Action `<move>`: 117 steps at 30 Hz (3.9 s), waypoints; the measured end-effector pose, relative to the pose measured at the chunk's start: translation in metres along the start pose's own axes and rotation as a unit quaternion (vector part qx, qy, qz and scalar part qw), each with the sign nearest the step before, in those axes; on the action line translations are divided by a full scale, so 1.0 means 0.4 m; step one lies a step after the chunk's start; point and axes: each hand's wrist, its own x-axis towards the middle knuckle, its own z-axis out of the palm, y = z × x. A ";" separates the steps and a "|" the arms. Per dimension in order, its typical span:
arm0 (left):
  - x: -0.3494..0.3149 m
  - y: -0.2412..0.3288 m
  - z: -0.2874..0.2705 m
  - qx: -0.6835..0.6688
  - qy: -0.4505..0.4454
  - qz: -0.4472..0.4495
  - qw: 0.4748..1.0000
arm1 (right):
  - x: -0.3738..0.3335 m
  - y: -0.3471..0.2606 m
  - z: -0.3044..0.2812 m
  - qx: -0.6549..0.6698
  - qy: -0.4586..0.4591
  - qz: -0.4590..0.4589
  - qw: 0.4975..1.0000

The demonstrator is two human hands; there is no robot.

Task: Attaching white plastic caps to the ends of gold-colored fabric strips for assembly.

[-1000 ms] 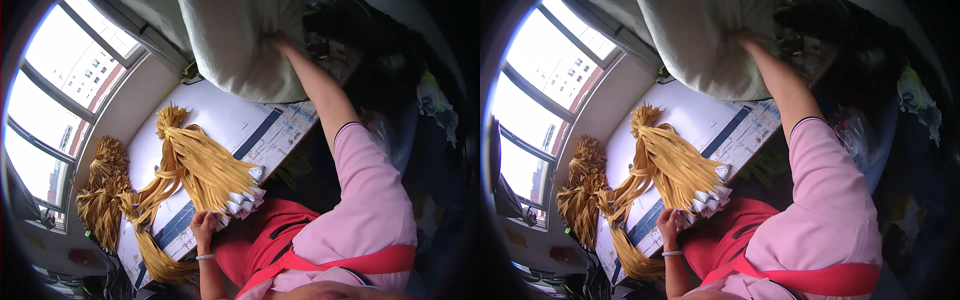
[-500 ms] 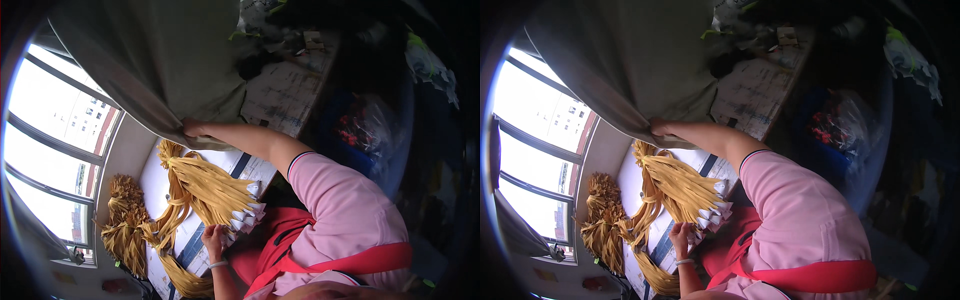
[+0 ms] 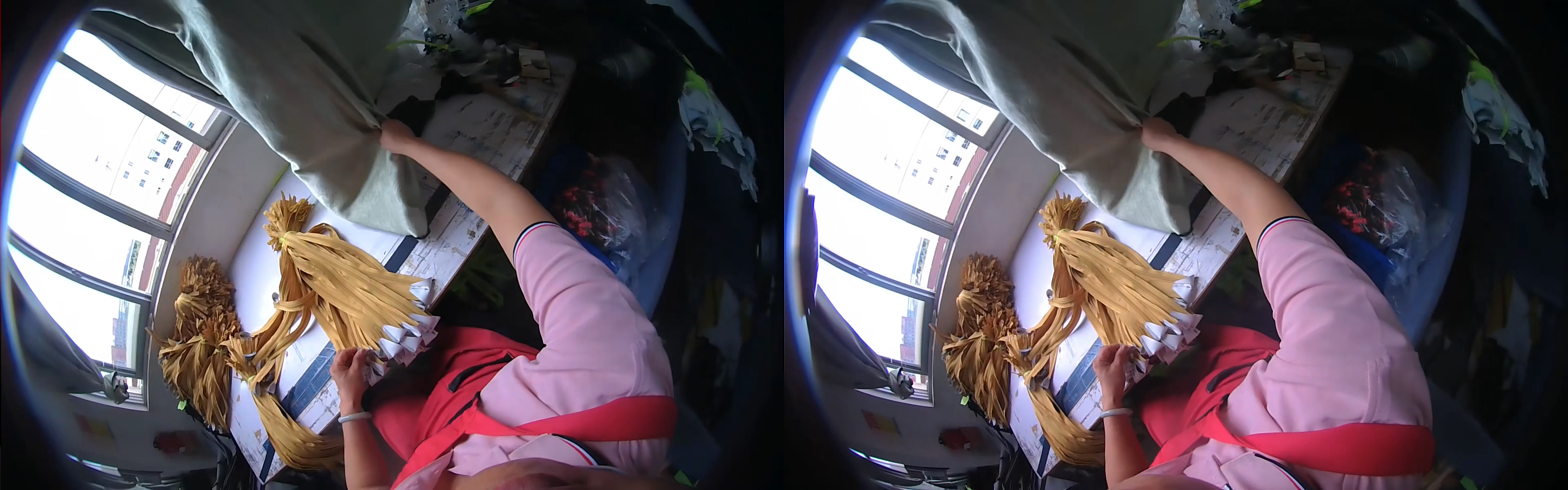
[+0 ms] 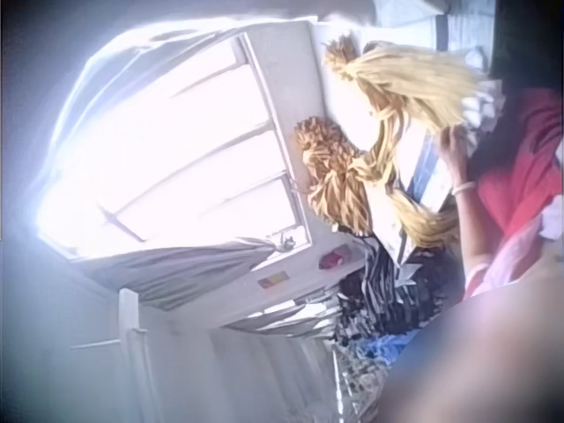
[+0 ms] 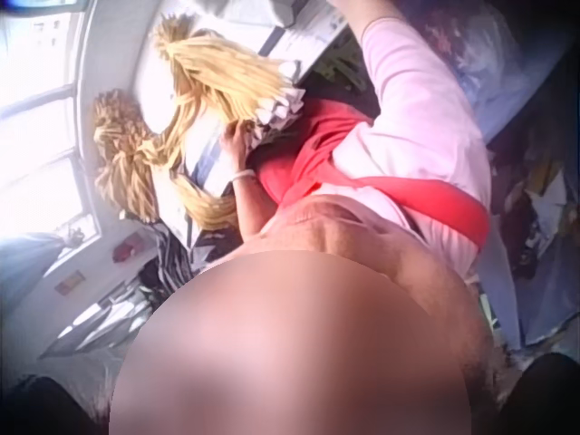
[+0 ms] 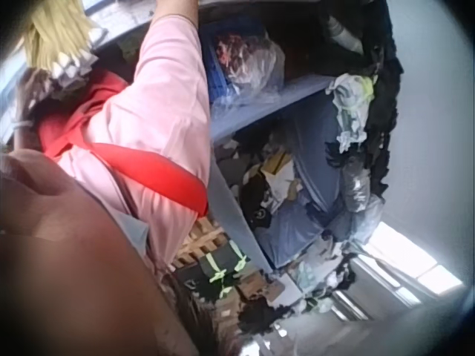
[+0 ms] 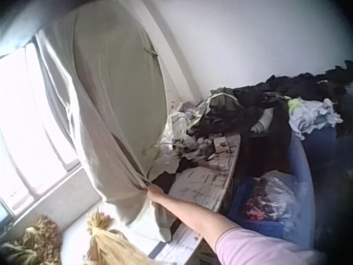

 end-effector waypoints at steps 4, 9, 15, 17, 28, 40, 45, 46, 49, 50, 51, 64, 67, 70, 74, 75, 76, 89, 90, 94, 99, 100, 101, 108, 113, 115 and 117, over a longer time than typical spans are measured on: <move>-0.004 0.004 0.000 0.019 0.000 0.006 1.000 | 0.002 0.148 -0.045 -0.002 0.082 0.079 0.993; -0.010 0.034 0.008 0.055 0.006 0.035 0.998 | -0.096 0.211 0.020 0.029 0.043 0.101 0.994; -0.028 0.050 0.012 0.132 0.015 0.094 0.987 | -0.216 0.236 0.101 0.062 0.111 0.078 0.989; -0.045 0.057 0.010 0.107 0.026 0.101 0.989 | -0.271 0.206 0.103 0.020 0.201 0.008 0.979; -0.048 0.065 0.000 -0.042 0.036 0.087 0.995 | -0.729 -0.334 0.113 0.339 -0.397 -0.122 0.844; -0.046 0.071 -0.057 -0.040 0.025 0.155 0.987 | -0.793 -0.470 0.184 0.307 -0.608 -0.145 0.718; -0.055 0.040 -0.094 -0.137 0.006 0.094 0.986 | -0.792 -0.534 0.173 0.272 -0.631 -0.153 0.710; -0.051 0.032 -0.099 -0.169 -0.001 0.070 0.983 | -0.786 -0.541 0.176 0.266 -0.625 -0.156 0.717; -0.042 0.017 -0.102 -0.236 -0.014 0.056 0.970 | -0.784 -0.545 0.202 0.325 -0.652 -0.097 0.678; -0.039 0.013 -0.097 -0.238 -0.016 0.056 0.969 | -0.782 -0.543 0.211 0.324 -0.652 -0.096 0.679; -0.038 0.018 -0.093 -0.295 -0.002 0.052 0.954 | -0.782 -0.548 0.220 0.347 -0.644 -0.105 0.674; -0.012 0.023 -0.125 -0.340 -0.004 0.040 0.939 | -0.749 -0.564 0.256 0.347 -0.702 -0.048 0.620; -0.009 0.004 -0.134 -0.350 0.011 0.030 0.936 | -0.737 -0.560 0.270 0.350 -0.714 -0.059 0.604; -0.013 -0.004 -0.138 -0.394 0.007 0.024 0.919 | -0.744 -0.579 0.259 0.353 -0.703 -0.062 0.614; -0.011 0.018 -0.146 -0.357 0.010 0.037 0.933 | -0.743 -0.572 0.251 0.400 -0.681 -0.058 0.610; -0.005 0.024 -0.143 -0.345 0.027 0.046 0.937 | -0.744 -0.571 0.245 0.401 -0.667 -0.056 0.626; -0.002 0.034 -0.139 -0.342 0.039 0.054 0.937 | -0.745 -0.578 0.239 0.390 -0.657 -0.064 0.641; -0.044 0.050 -0.084 -0.123 0.159 0.155 0.967 | -0.845 -0.519 0.276 0.406 -0.402 -0.174 0.802; -0.044 0.046 -0.111 -0.025 0.145 0.180 0.973 | -0.857 -0.520 0.263 0.443 -0.438 -0.141 0.769; -0.045 0.025 -0.125 0.031 0.092 0.173 0.980 | -0.872 -0.527 0.226 0.411 -0.439 -0.069 0.796; -0.057 0.032 -0.083 0.132 0.097 0.246 0.955 | -0.874 -0.529 0.211 0.355 -0.502 -0.073 0.785; -0.059 0.034 -0.078 0.130 0.095 0.245 0.956 | -0.868 -0.519 0.212 0.354 -0.502 -0.071 0.786; -0.059 0.037 -0.076 0.137 0.093 0.242 0.956 | -0.852 -0.503 0.211 0.352 -0.500 -0.064 0.789; -0.020 -0.030 -0.348 -0.115 0.381 0.128 0.909 | -0.778 -0.428 0.171 0.327 -0.427 -0.017 0.843; -0.079 -0.035 -0.308 0.126 0.222 0.194 0.947 | -0.793 -0.379 0.143 0.259 -0.452 -0.016 0.854; -0.092 0.007 -0.217 0.176 0.100 0.213 0.956 | -0.807 -0.395 0.148 0.240 -0.447 -0.045 0.861; -0.088 0.014 -0.158 0.189 0.060 0.215 0.956 | -0.824 -0.425 0.144 0.209 -0.435 -0.088 0.871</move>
